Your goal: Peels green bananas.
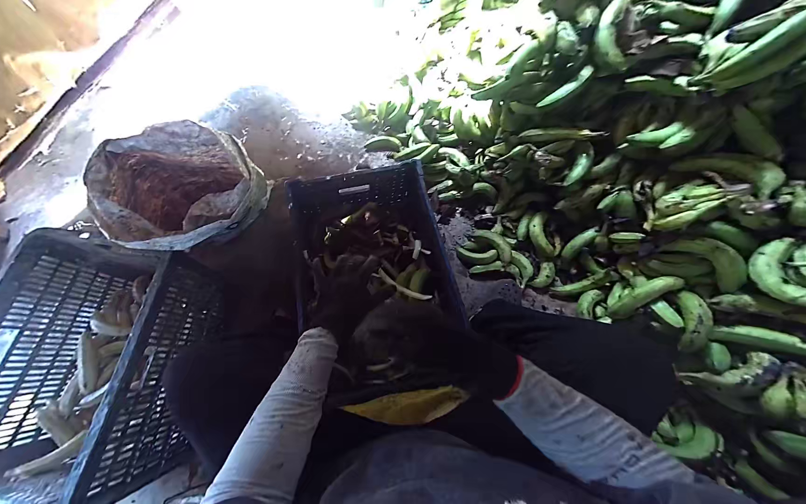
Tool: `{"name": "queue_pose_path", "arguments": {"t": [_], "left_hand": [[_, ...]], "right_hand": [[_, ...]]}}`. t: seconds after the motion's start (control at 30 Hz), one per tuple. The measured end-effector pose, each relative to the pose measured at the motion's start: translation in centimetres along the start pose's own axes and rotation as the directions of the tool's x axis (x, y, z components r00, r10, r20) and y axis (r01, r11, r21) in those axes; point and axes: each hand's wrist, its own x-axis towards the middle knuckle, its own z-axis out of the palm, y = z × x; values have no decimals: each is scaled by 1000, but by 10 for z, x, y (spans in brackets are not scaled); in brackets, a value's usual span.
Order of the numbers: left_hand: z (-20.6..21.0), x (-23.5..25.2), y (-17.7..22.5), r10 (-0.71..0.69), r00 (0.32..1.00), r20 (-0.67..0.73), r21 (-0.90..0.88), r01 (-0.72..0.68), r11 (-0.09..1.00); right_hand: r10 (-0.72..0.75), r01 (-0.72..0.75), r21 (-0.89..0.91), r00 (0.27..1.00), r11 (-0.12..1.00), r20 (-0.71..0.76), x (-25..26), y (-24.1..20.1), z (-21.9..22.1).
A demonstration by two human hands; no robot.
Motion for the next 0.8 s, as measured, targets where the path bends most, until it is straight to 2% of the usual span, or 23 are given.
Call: {"name": "queue_pose_path", "arguments": {"t": [0.03,0.07,0.1,0.13,0.17,0.2,0.27,0.3,0.33,0.37,0.4,0.43,0.47,0.5,0.53,0.6,0.63,0.67,0.73,0.8], "left_hand": [[-5,-13,8,-57,989,138,-26,61,998],[-15,-22,23,-195,929,315,-110,240,965],[-16,-25,29,-282,879,385,-225,386,895],[-8,-30,27,-309,885,349,-394,438,808],[8,-38,16,-287,923,257,-562,384,732],[24,-45,4,-280,940,196,-726,331,603],[37,-51,-5,-422,891,168,-907,307,288],[29,-49,2,-508,842,182,-918,330,218],[22,-47,4,-519,838,169,-909,336,246],[23,-39,5,-482,871,98,-860,317,399],[30,-29,0,-371,929,12,-721,265,640],[37,-15,-6,-223,974,-47,-484,173,858],[30,-1,-4,-169,983,66,-254,180,950],[24,9,-2,-197,957,212,-132,228,965],[29,14,-8,-242,933,267,-91,274,957],[36,17,-14,-268,925,270,-127,310,942],[37,18,-16,-259,930,262,-140,302,943],[39,19,-17,-248,933,259,-145,292,945],[43,21,-16,-245,931,272,-153,293,944],[47,23,-15,-254,917,307,-125,304,944]], "right_hand": [[-19,16,-125,1000,992,-20,8,6,-1],[4,8,-252,999,968,45,16,13,-1],[54,1,-340,987,940,153,25,18,-1],[53,30,-361,975,932,218,32,22,3],[8,71,-331,973,941,233,37,26,9],[-67,130,-303,975,944,210,41,29,16],[-187,220,-288,973,932,138,46,31,32],[-220,238,-276,971,931,93,47,25,36],[-231,232,-238,972,943,31,49,20,38],[-185,178,-140,982,974,-40,50,22,38],[-58,62,39,993,997,-107,50,30,34],[136,-98,241,980,966,-148,48,44,26],[335,-241,372,918,896,-213,43,65,17],[502,-361,432,820,827,-275,36,94,8],[663,-492,480,684,727,-304,25,124,3],[879,-698,536,396,475,-264,9,174,2],[931,-787,497,292,365,-221,7,192,3],[956,-867,408,230,286,-180,8,205,7],[975,-949,241,175,204,-136,17,219,19],[984,-961,227,130,156,-125,29,219,29]]}}
